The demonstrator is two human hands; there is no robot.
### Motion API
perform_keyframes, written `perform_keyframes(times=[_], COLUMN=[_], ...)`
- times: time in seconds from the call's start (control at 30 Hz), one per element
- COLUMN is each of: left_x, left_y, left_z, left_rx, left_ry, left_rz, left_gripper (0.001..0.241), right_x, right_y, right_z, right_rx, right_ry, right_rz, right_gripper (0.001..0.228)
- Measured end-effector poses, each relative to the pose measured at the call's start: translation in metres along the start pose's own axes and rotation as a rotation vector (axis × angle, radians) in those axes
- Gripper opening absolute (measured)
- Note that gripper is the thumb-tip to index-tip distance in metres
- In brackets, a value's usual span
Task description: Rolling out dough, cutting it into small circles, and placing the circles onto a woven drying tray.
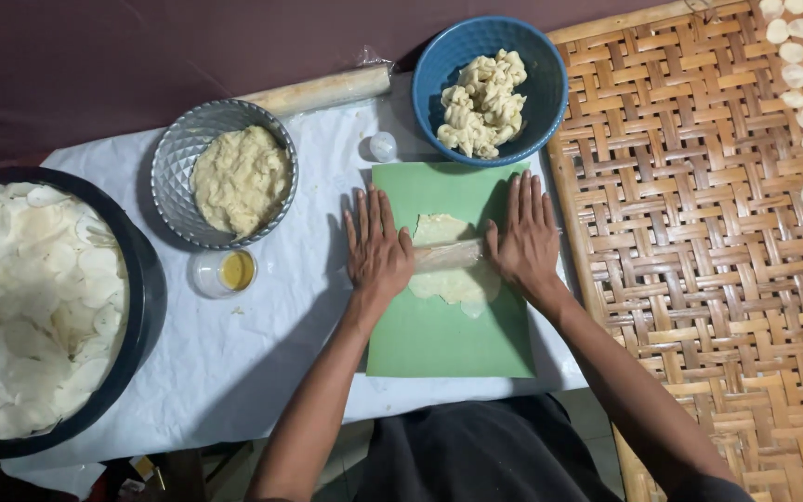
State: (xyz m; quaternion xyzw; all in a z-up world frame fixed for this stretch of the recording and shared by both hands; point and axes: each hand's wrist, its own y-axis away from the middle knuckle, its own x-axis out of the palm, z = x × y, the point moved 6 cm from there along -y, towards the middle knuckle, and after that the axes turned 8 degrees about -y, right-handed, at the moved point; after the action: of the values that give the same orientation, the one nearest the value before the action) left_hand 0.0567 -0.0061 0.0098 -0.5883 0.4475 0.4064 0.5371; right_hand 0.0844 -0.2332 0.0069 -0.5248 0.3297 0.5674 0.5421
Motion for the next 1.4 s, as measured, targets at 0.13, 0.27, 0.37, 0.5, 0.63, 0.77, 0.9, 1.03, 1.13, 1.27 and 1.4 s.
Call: perform_keyframes(times=[0.13, 0.27, 0.37, 0.5, 0.63, 0.77, 0.9, 1.03, 1.13, 1.27, 1.4], left_x=[-0.019, -0.028, -0.028, -0.043, -0.031, -0.020, -0.029, -0.035, -0.041, -0.041, -0.009], left_y=[0.055, 0.095, 0.085, 0.038, -0.001, 0.007, 0.027, 0.078, 0.113, 0.090, 0.025], left_z=[-0.009, -0.014, -0.009, -0.006, -0.001, -0.001, -0.009, -0.019, -0.027, -0.024, -0.002], left_rx=[0.058, 0.098, 0.078, 0.036, -0.042, -0.115, -0.100, -0.077, 0.015, -0.016, -0.130], left_ry=[0.001, 0.061, 0.167, 0.239, 0.176, 0.082, 0.098, 0.073, -0.015, -0.049, 0.053], left_rz=[-0.066, -0.009, 0.083, 0.121, 0.068, 0.084, 0.096, 0.079, -0.034, -0.027, 0.090], left_gripper=[0.056, 0.056, 0.058, 0.063, 0.062, 0.067, 0.069, 0.061, 0.057, 0.060, 0.078], right_x=[-0.007, -0.014, -0.029, -0.047, -0.019, -0.018, -0.018, -0.006, -0.015, -0.012, -0.019], right_y=[0.061, 0.107, 0.084, 0.013, -0.010, 0.003, 0.028, 0.082, 0.121, 0.097, 0.022], right_z=[0.008, 0.009, 0.010, 0.007, 0.005, 0.006, 0.008, 0.003, 0.009, 0.005, 0.001], right_rx=[-0.069, -0.110, -0.065, 0.068, 0.092, 0.169, 0.159, 0.126, -0.029, -0.019, 0.186], right_ry=[-0.021, -0.082, -0.160, -0.236, -0.229, -0.217, -0.171, -0.163, -0.077, -0.036, -0.169], right_rz=[-0.055, -0.054, -0.009, -0.120, -0.102, 0.031, 0.066, 0.094, -0.057, -0.003, 0.167], right_gripper=[0.072, 0.067, 0.065, 0.067, 0.076, 0.081, 0.085, 0.090, 0.076, 0.074, 0.091])
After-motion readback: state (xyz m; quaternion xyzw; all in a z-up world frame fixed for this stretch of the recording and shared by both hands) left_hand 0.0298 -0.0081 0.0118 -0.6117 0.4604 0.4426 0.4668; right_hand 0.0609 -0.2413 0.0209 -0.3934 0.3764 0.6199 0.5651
